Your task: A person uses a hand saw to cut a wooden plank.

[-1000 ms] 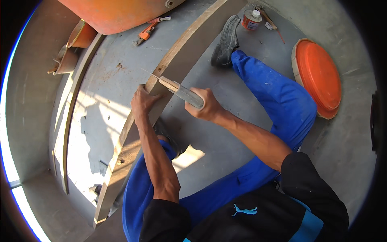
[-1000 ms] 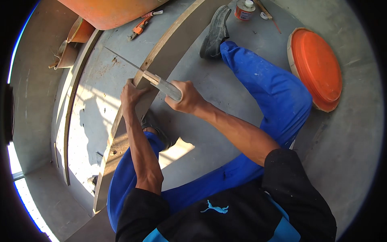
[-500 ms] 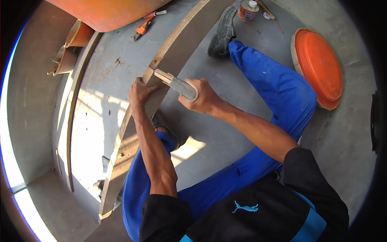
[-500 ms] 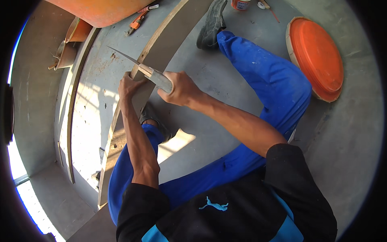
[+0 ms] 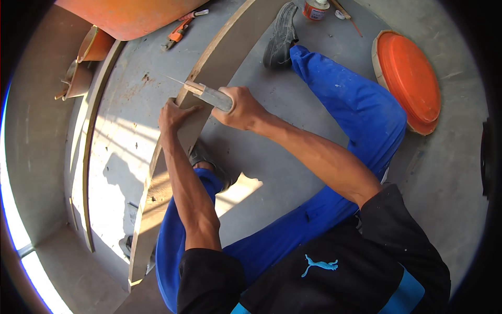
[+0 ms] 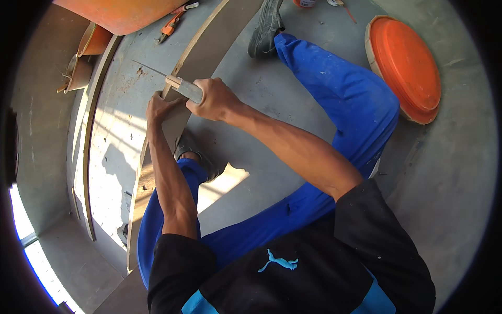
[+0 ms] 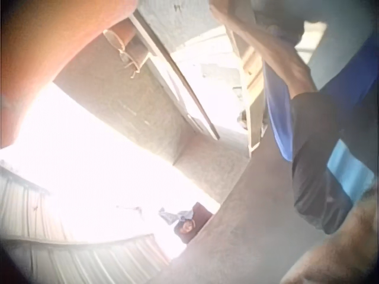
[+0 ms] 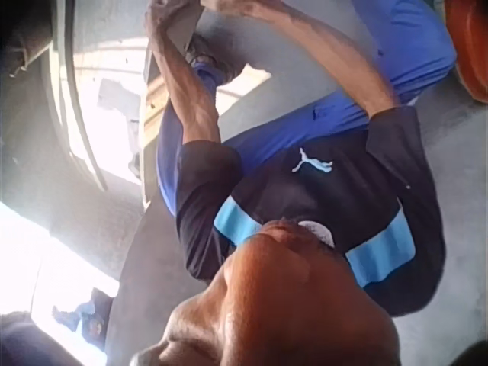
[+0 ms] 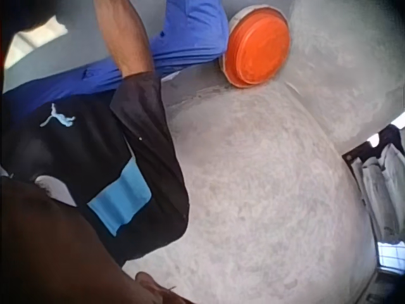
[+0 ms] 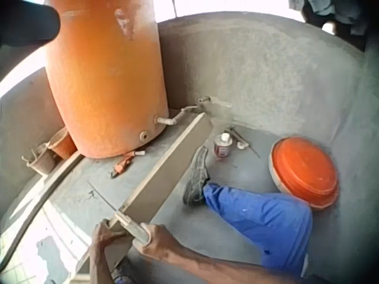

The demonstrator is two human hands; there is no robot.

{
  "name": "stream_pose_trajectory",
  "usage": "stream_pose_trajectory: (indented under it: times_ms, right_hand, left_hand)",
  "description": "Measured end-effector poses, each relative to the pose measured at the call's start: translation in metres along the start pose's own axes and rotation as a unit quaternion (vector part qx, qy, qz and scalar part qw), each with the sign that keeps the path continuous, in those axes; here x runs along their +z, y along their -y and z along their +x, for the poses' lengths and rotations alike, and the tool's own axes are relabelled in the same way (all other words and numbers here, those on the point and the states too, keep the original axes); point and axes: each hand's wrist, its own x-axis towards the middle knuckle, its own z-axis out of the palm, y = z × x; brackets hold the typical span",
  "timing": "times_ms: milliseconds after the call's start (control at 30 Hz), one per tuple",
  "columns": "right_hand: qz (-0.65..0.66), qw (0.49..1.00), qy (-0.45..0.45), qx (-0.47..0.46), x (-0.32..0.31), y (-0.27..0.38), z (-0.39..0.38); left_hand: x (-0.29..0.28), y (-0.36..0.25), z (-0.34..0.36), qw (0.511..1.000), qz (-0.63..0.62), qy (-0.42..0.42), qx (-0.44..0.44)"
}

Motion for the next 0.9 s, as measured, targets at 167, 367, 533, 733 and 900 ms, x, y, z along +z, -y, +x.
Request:
stream_pose_trajectory:
  times_ms: [167,367,533,733,900]
  right_hand:
    - [-0.011,0.999,0.052,-0.004,-0.079,0.035,-0.154]
    - [-0.013,0.998,0.061,-0.009,-0.046,0.017,-0.091]
    - [-0.002,1.000,0.009,-0.005,-0.001,-0.001,-0.014]
    - [-0.069,0.996,-0.009,-0.060,-0.106,0.054,-0.174]
    - [0.020,0.999,0.036,-0.015,-0.006,-0.017,0.002]
  left_hand:
    - [-0.027,0.046,-0.004,0.997,-0.042,0.042,-0.041]
    - [-0.022,0.039,0.010,0.992,-0.068,0.103,-0.023]
    - [-0.011,0.022,0.014,0.986,-0.124,0.111,-0.016]
    - [-0.044,0.027,0.010,0.988,-0.112,0.103,-0.010]
    - [0.004,0.025,0.019,0.998,-0.039,0.021,0.047]
